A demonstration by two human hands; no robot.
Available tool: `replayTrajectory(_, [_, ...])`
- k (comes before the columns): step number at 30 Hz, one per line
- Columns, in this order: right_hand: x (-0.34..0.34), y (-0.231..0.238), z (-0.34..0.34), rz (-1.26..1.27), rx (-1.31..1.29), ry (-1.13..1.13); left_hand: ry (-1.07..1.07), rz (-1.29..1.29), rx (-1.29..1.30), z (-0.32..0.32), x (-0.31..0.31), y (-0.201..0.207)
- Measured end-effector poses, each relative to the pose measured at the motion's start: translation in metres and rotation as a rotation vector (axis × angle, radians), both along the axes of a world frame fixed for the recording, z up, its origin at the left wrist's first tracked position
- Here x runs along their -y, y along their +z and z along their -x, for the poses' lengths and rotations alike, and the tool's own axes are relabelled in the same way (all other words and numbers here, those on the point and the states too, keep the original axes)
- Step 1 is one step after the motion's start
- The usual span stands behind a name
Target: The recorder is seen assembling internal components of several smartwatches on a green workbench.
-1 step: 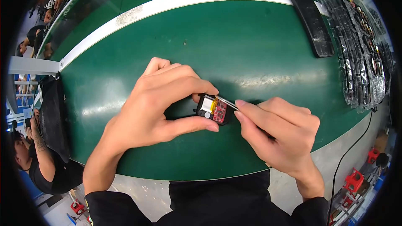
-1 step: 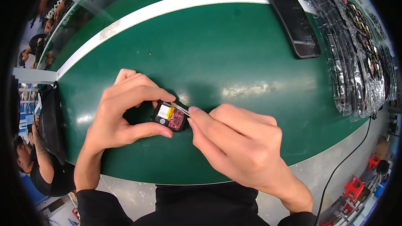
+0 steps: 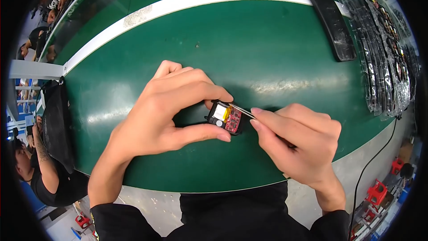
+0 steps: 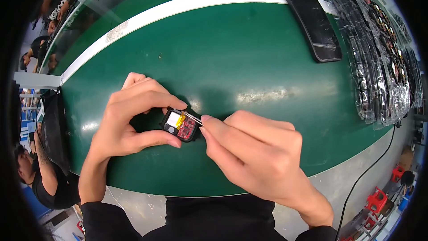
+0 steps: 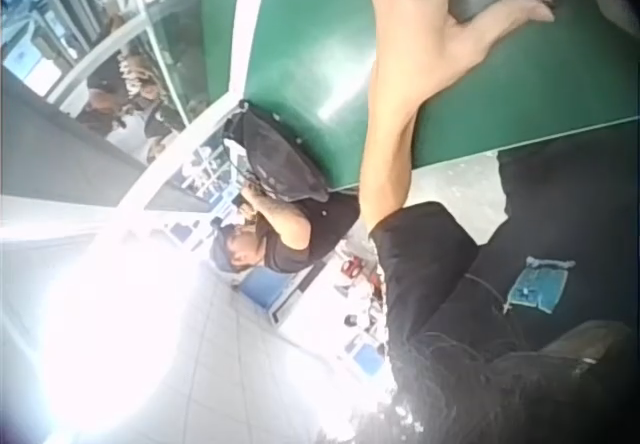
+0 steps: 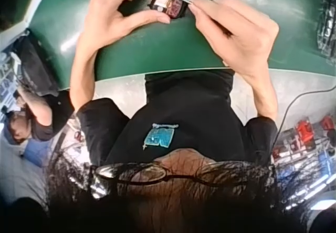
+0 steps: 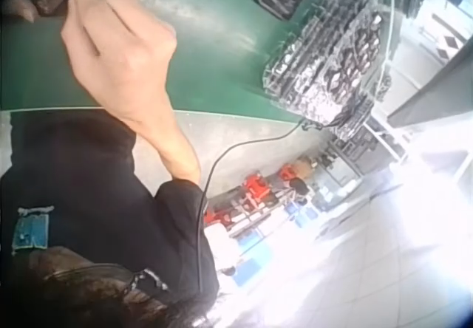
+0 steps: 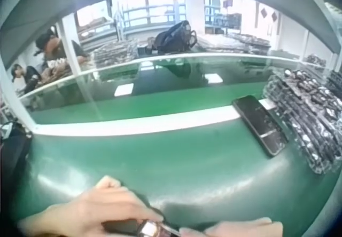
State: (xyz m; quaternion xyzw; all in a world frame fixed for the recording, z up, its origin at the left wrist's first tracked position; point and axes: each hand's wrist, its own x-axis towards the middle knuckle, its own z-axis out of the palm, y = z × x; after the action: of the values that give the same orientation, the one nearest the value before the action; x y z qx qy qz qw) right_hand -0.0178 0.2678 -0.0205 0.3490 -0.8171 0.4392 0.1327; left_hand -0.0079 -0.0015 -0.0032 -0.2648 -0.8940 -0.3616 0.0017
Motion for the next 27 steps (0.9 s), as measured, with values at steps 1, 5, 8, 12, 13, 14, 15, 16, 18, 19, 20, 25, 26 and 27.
replayTrajectory(1, [-0.0013,0.0028,0.0006,0.001,0.073,0.009,-0.038,-0.023,0.032,0.0026,0.0035,0.0001])
replayTrajectory(5, [-0.0051,0.0059,0.0013,0.033,0.247,0.049,-0.113,-0.037,0.062,0.0055,0.0115,-0.0002])
replayTrajectory(8, [-0.0071,0.0052,0.0022,0.053,0.270,0.052,-0.121,-0.026,0.067,0.0067,0.0105,-0.0007])
replayTrajectory(12, [-0.0075,0.0046,0.0027,0.050,0.260,0.058,-0.117,-0.017,0.051,0.0066,0.0095,0.0005])
replayTrajectory(13, [-0.0075,0.0044,0.0028,0.046,0.256,0.060,-0.115,-0.016,0.048,0.0063,0.0092,0.0004])
replayTrajectory(14, [-0.0073,0.0045,0.0027,0.045,0.257,0.060,-0.114,-0.017,0.049,0.0061,0.0091,-0.0001])
replayTrajectory(15, [-0.0069,0.0051,0.0025,0.037,0.257,0.060,-0.113,-0.015,0.042,0.0057,0.0091,-0.0005])
replayTrajectory(16, [-0.0065,0.0052,0.0023,0.029,0.257,0.060,-0.113,-0.015,0.036,0.0053,0.0092,-0.0010])
replayTrajectory(18, [-0.0054,0.0048,0.0020,0.026,0.252,0.060,-0.112,-0.018,0.035,0.0048,0.0094,-0.0015])
replayTrajectory(19, [-0.0048,0.0047,0.0018,0.023,0.245,0.060,-0.112,-0.020,0.034,0.0044,0.0097,-0.0017])
replayTrajectory(20, [-0.0040,0.0044,0.0016,0.021,0.247,0.061,-0.111,-0.022,0.035,0.0039,0.0101,-0.0023])
replayTrajectory(25, [-0.0043,0.0054,0.0001,0.015,0.252,0.055,-0.108,0.001,0.040,0.0036,0.0075,-0.0002])
replayTrajectory(26, [-0.0047,0.0039,0.0001,0.014,0.253,0.055,-0.108,0.001,0.041,0.0034,0.0072,-0.0011])
replayTrajectory(27, [-0.0047,0.0019,0.0004,0.020,0.226,0.065,-0.113,0.004,0.026,0.0033,0.0072,-0.0014])
